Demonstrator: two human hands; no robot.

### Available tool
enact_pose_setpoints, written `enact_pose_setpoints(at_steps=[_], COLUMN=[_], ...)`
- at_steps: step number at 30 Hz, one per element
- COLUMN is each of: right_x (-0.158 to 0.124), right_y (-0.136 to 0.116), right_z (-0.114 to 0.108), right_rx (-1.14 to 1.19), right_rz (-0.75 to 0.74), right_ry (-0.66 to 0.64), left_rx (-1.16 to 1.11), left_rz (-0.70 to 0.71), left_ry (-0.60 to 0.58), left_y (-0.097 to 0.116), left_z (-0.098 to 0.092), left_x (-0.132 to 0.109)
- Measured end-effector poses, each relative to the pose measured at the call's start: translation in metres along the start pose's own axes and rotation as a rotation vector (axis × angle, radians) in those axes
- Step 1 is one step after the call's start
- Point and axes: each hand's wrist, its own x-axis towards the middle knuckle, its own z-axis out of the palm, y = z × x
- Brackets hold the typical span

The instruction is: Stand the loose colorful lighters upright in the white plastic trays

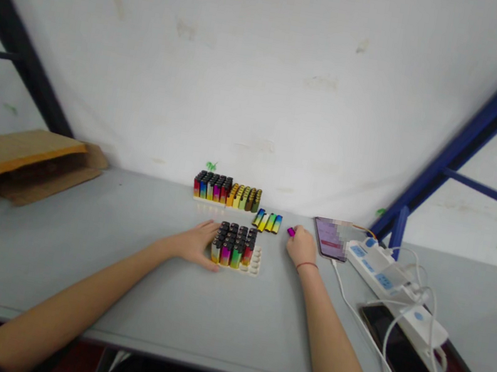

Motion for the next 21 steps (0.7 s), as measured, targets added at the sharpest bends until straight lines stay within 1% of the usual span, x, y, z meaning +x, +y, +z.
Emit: enact_pose_setpoints(at_steps=[3,5,7,9,11,13,15,17,18,21], right_x=[0.001,0.001,-0.001,-0.002,-0.004,-0.005,-0.007,-0.01,-0.011,-0.015], right_y=[0.002,0.003,0.003,0.0,-0.006,-0.012,-0.019,-0.026,-0.028,-0.035], right_z=[0.002,0.002,0.001,0.0,-0.001,-0.002,-0.003,-0.005,-0.006,-0.006], right_rx=[0.076,0.179,0.372,0.635,0.918,1.171,1.358,1.478,1.52,1.587], right_rz=[-0.024,-0.055,-0.065,-0.049,-0.02,0.039,0.136,0.219,0.247,0.288], right_ry=[-0.009,-0.022,-0.009,0.012,0.001,-0.069,-0.182,-0.292,-0.322,-0.34], left_rx=[-0.005,-0.007,-0.006,-0.006,-0.01,-0.016,-0.013,-0.005,-0.002,0.0], left_rz=[0.0,0.0,-0.005,-0.008,-0.005,-0.003,-0.005,-0.012,-0.014,-0.015], left_ry=[0.007,0.007,-0.002,-0.007,-0.002,0.003,-0.003,-0.008,-0.009,-0.012], left_y=[0.001,0.002,0.002,0.003,0.003,0.003,0.003,0.003,0.003,0.003], left_z=[-0.001,-0.001,-0.002,-0.002,-0.002,-0.002,-0.002,-0.002,-0.002,-0.002], left_x=[0.0,0.0,0.0,0.0,-0.001,-0.001,0.0,0.0,0.0,0.0])
